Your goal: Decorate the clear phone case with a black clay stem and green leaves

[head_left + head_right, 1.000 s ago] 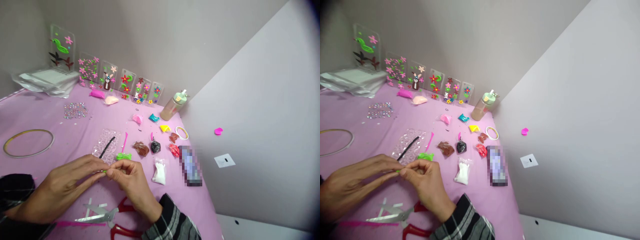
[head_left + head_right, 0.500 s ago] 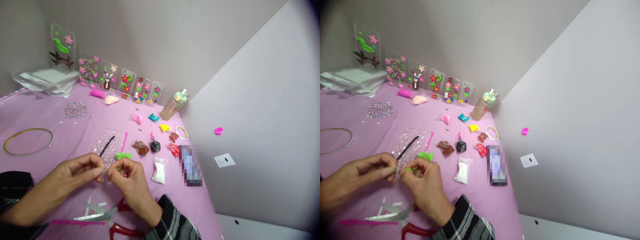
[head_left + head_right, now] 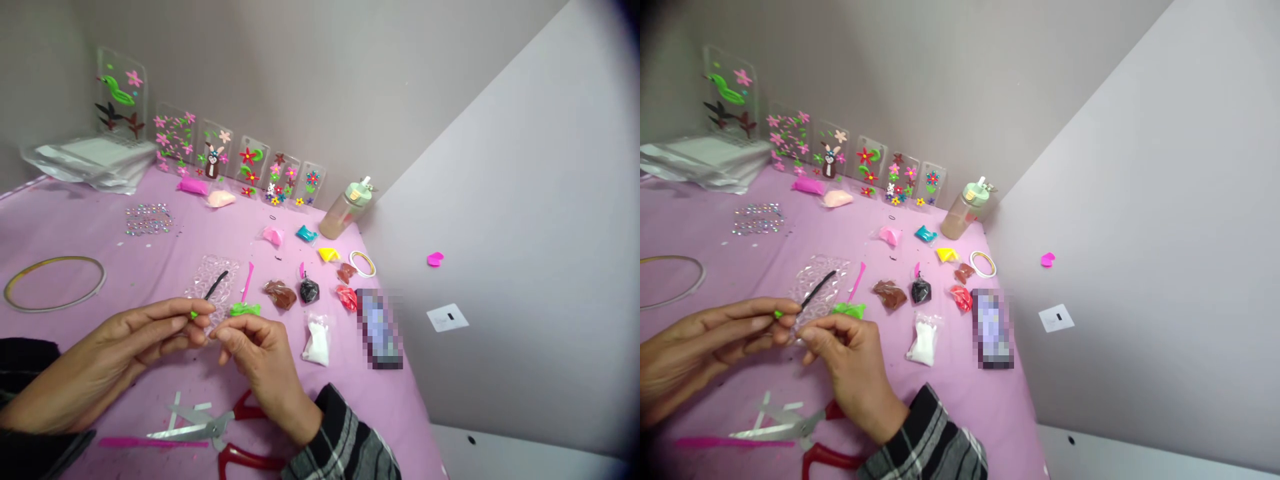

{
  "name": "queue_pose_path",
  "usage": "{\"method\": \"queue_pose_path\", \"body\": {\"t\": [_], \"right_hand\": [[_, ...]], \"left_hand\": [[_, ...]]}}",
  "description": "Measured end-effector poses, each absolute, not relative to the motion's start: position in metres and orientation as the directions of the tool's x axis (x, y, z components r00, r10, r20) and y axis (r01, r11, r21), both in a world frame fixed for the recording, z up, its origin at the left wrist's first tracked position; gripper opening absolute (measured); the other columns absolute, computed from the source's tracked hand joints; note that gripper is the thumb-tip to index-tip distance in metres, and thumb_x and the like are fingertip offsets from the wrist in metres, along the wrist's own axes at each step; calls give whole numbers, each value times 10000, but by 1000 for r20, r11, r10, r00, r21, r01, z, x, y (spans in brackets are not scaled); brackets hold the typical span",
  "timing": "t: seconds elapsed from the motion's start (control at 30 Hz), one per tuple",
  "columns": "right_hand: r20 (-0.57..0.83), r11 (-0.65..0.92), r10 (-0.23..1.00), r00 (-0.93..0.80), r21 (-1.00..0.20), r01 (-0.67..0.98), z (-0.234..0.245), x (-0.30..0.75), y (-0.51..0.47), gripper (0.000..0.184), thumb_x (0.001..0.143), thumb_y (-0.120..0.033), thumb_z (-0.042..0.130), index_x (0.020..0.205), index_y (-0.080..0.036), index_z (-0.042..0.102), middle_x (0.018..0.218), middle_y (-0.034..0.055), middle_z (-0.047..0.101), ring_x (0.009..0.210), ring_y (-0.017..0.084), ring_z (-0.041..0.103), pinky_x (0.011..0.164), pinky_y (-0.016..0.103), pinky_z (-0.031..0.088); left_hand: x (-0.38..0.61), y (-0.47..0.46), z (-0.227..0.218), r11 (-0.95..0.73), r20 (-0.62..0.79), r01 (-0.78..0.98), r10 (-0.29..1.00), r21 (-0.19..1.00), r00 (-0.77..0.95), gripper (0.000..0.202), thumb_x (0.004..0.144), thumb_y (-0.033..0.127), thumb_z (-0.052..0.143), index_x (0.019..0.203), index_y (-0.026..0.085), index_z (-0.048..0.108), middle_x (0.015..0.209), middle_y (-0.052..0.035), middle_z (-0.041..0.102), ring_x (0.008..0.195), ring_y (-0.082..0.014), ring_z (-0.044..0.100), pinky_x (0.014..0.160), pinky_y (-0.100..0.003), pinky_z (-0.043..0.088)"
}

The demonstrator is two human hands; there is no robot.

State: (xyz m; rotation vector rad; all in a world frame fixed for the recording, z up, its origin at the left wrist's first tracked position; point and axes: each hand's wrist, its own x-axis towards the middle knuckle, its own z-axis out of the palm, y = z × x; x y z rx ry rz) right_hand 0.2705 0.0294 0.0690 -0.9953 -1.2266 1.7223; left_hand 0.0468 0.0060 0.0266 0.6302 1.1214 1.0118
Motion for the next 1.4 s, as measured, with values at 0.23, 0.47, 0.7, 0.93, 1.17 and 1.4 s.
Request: {"method": "queue_pose_path", "body": {"t": [0.23,0.47,0.7,0.93,1.17,1.4], "right_hand": [[-181,-244,903,-389,-963,-117,67,271,30,368,900,-582,900,851,-238,780,698,-44,664,649,141,569,705,303,505],[-187,-263,912,-366,-950,-170,63,269,32,357,845,-536,963,954,-250,780,746,-43,735,642,143,586,690,298,488],[-183,-244,905,-384,-962,-118,63,271,30,352,886,-552,928,966,-240,786,729,-40,708,642,143,563,658,290,450],[-173,-245,904,-390,-959,-143,62,271,30,295,905,-499,913,973,-242,785,744,-38,739,647,142,589,689,291,490],[-180,-251,895,-407,-959,-128,57,272,30,339,922,-544,902,1015,-238,790,796,-14,776,682,157,648,692,299,520],[-184,-255,897,-402,-958,-130,57,271,31,296,928,-508,890,990,-236,790,757,-30,749,663,149,630,706,299,525]], "left_hand": [[52,10,37,359,-371,-296,928,885,16,457,734,615,1053,1015,297,884,857,-6,868,848,-214,841,784,-227,706],[60,14,62,233,-239,-147,971,961,-27,430,722,627,1020,840,258,834,739,-7,786,747,-204,766,733,-268,659],[59,17,63,169,-170,-25,983,985,-67,666,820,888,818,660,246,739,617,15,660,596,-155,599,604,-227,540],[49,17,40,191,-194,-48,977,980,-87,554,715,770,986,996,311,857,950,-27,839,920,-262,821,825,-291,699],[54,18,45,234,-246,-120,965,965,-95,621,694,855,966,974,311,865,865,-22,819,856,-254,822,789,-314,735],[56,21,51,215,-223,-70,967,974,-124,681,671,952,898,824,289,863,702,4,727,658,-163,653,633,-222,580]]}}
